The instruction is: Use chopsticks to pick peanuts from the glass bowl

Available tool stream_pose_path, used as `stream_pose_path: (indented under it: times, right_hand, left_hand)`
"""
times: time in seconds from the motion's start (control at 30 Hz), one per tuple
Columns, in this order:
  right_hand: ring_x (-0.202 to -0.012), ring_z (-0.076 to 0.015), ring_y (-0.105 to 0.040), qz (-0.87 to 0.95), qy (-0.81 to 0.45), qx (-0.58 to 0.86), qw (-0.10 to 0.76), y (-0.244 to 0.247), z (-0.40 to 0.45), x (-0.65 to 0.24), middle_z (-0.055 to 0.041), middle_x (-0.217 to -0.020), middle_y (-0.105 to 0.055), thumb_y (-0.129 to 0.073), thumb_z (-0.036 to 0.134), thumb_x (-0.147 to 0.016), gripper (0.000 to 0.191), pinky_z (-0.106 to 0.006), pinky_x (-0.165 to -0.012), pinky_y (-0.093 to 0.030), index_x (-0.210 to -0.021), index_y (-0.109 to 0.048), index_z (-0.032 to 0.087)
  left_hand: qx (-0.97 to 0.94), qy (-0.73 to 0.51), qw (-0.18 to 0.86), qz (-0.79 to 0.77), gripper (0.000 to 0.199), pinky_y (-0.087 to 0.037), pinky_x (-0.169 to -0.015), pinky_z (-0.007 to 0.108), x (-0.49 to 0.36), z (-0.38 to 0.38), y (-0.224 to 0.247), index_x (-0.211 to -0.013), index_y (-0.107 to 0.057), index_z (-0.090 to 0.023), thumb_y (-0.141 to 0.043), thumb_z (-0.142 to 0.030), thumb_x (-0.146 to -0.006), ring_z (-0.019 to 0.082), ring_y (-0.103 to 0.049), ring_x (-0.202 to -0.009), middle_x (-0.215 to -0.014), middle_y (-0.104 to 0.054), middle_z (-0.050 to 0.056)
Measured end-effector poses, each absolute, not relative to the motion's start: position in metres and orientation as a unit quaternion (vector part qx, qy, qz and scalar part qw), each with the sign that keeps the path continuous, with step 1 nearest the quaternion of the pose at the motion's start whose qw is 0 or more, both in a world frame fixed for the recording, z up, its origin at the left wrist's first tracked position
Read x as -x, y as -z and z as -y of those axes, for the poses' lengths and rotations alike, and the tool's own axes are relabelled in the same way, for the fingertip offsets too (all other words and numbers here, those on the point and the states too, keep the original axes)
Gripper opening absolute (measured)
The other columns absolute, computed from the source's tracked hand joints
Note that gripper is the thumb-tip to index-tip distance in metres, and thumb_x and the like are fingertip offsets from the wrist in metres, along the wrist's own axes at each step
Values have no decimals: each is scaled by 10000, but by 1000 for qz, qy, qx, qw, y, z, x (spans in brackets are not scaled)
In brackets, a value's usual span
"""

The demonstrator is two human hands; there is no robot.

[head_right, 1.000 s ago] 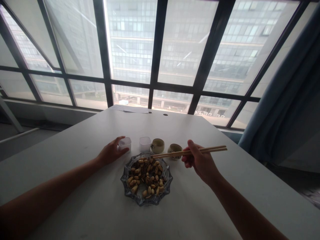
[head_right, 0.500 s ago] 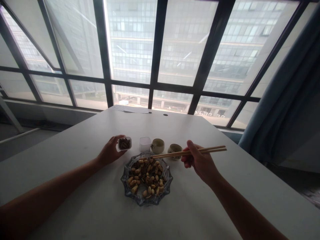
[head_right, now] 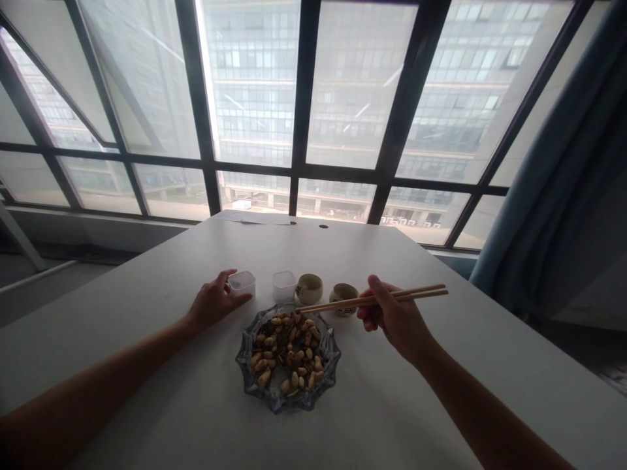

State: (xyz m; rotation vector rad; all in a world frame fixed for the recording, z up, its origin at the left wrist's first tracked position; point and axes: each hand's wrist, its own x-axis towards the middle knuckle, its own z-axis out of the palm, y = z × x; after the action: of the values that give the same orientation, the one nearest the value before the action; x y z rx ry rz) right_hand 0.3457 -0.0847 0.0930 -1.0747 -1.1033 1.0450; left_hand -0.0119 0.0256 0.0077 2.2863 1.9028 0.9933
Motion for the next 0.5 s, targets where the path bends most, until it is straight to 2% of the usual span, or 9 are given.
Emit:
stream_pose_path:
  times: [0.1,0.17,0.23,0.3,0.5]
  right_hand:
    - [-378,-117,-561,470,-445,465,604,-96,85,-346,-44,-473,-636,-833,624,-614,503,-188,-330,-457,-646,-687,144]
    - [-380,-122,-565,476,-436,470,602,-98,85,-346,-50,-475,-639,-838,635,-593,518,-195,-335,-465,-642,-686,143]
    - [-380,-129,-572,488,-420,479,596,-98,84,-347,-60,-482,-646,-831,644,-597,527,-204,-341,-473,-643,-687,139]
    - [-370,-131,-570,499,-402,485,595,-96,83,-349,-63,-482,-647,-807,654,-627,532,-211,-340,-472,-650,-686,137]
    - [-362,-134,-563,515,-370,493,596,-91,80,-355,-65,-487,-651,-753,654,-705,520,-222,-344,-455,-673,-677,141]
  left_hand:
    - [-740,-338,-28,-581,821,-480,-926,478,13,-28,-10,-1349,-445,-178,-687,-644,-717,333,-658,-1047,-1153,-684,147]
    - [-756,-362,-65,-542,775,-440,-988,502,11,-27,-17,-1333,-450,-184,-672,-636,-744,347,-591,-1177,-1307,-609,174]
    - [-782,-366,-87,-497,686,-402,-1032,511,3,-25,-29,-1310,-470,-189,-635,-612,-795,337,-555,-1227,-1327,-600,160]
    - [-814,-343,-78,-463,595,-396,-1038,503,-10,-24,-43,-1303,-479,-193,-590,-564,-851,309,-582,-1191,-1296,-626,139]
    - [-863,-204,-8,-463,750,-386,-1040,531,-65,-31,-73,-1413,-396,-183,-634,-555,-806,354,-574,-1203,-1331,-608,164]
